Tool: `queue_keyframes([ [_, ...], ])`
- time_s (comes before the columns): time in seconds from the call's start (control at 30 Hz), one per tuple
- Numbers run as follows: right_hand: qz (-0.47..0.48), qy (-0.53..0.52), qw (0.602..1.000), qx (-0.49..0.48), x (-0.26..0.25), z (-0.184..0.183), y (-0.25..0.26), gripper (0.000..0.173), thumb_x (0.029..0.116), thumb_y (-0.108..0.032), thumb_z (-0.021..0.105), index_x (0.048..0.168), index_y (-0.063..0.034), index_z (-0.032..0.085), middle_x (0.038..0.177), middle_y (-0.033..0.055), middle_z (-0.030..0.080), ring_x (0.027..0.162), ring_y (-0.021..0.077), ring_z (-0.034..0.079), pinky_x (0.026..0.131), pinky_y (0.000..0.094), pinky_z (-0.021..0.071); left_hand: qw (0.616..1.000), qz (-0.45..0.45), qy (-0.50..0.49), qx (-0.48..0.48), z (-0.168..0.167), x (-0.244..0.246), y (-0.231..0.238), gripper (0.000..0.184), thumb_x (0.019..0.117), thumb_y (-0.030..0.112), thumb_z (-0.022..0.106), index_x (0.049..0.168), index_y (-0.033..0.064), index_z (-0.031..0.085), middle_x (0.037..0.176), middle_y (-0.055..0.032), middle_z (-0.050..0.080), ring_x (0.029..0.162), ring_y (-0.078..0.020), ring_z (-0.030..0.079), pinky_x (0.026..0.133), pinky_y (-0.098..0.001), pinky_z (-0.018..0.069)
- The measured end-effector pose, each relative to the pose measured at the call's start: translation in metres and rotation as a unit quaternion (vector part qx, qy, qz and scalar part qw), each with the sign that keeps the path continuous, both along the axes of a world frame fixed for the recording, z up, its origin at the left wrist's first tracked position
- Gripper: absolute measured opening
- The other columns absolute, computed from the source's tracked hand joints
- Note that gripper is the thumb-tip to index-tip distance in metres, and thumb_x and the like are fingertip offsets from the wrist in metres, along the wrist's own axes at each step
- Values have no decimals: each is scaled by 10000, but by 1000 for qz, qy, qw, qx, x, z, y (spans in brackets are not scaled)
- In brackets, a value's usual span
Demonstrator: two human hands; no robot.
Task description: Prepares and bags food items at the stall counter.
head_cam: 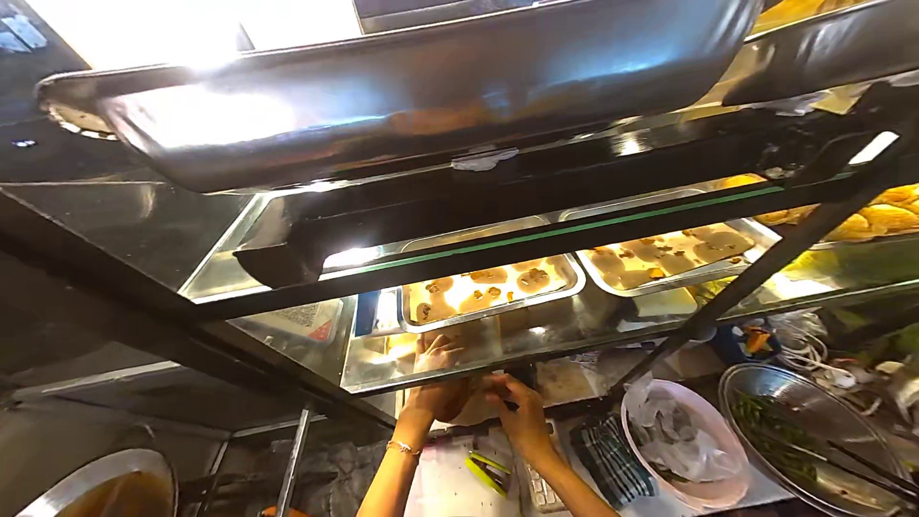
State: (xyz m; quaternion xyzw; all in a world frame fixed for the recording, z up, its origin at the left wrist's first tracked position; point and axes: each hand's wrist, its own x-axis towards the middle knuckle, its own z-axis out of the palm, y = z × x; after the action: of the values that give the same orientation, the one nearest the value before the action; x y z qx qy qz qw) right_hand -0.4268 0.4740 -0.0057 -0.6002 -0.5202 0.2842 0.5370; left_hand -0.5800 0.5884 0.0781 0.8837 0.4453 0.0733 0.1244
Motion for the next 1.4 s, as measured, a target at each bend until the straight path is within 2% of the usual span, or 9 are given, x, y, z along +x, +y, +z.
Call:
queue_keyframes([
  [0.2,8,-55,998,-15,3,12,14,293,934,-175,724,1155,17,745,1020,139,760,921,186,748,871,316,615,998,-46,7,-39,0,-3,0,334,975,472,623,1118,211,777,1114,-1,745,1226,-200,610,1240,-558,142],
  [0.4,48,21,997,-51,3,9,22,259,927,-192,732,1114,-14,743,1034,68,774,941,97,741,874,269,612,991,15,-133,1,-18,-24,-18,366,960,419,662,1127,112,774,1178,-76,744,1224,-255,641,1198,-488,342],
  [0.5,31,4,999,-24,6,-1,24,261,922,-216,753,1087,-14,746,1021,75,774,959,111,742,886,282,615,927,144,-330,107,-48,-33,-67,425,930,324,704,1207,2,704,1273,-174,682,1239,-307,625,1089,-476,487],
  [0.63,37,-11,996,-74,12,4,23,331,924,-292,766,1133,-37,739,1167,164,681,1079,204,684,857,324,618,825,268,-489,90,-90,-30,-111,856,810,362,830,1435,-92,461,1508,-251,470,1413,-294,463,1141,-413,447],
  [0.77,63,-12,995,-76,13,3,23,315,951,-209,732,1203,-24,696,1225,158,676,1110,199,693,873,326,630,759,273,-589,39,-120,-24,-91,365,780,124,863,1097,-9,743,1162,-135,734,1137,-226,690,1014,-404,573],
  [0.87,60,-7,995,-79,11,7,27,313,958,-169,706,1192,39,693,1131,174,720,988,202,718,876,341,607,781,298,-547,50,-113,-23,-80,144,765,135,841,865,55,775,900,-36,757,905,-94,714,897,-297,585],
  [1.0,62,8,996,-61,18,-4,34,236,929,-241,760,1057,-44,780,990,61,769,922,95,726,873,273,602,747,240,-620,-7,-111,-34,-84,133,825,43,813,957,26,803,1012,-110,760,950,-194,733,871,-332,626],
  [1.13,94,3,995,-38,21,-8,32,232,967,-243,705,1120,-83,776,1121,42,760,1128,101,679,1039,300,531,686,255,-678,-72,-111,-34,-85,157,834,-53,768,990,-44,776,1012,-160,756,934,-228,742,846,-347,638],
  [1.4,142,1,986,-88,20,0,39,343,1024,-263,616,1213,10,701,1206,124,719,1179,112,656,1065,281,510,794,187,-577,55,-118,-29,-50,98,797,155,839,889,139,811,1240,-145,678,1200,-198,625,1036,-338,530],
])
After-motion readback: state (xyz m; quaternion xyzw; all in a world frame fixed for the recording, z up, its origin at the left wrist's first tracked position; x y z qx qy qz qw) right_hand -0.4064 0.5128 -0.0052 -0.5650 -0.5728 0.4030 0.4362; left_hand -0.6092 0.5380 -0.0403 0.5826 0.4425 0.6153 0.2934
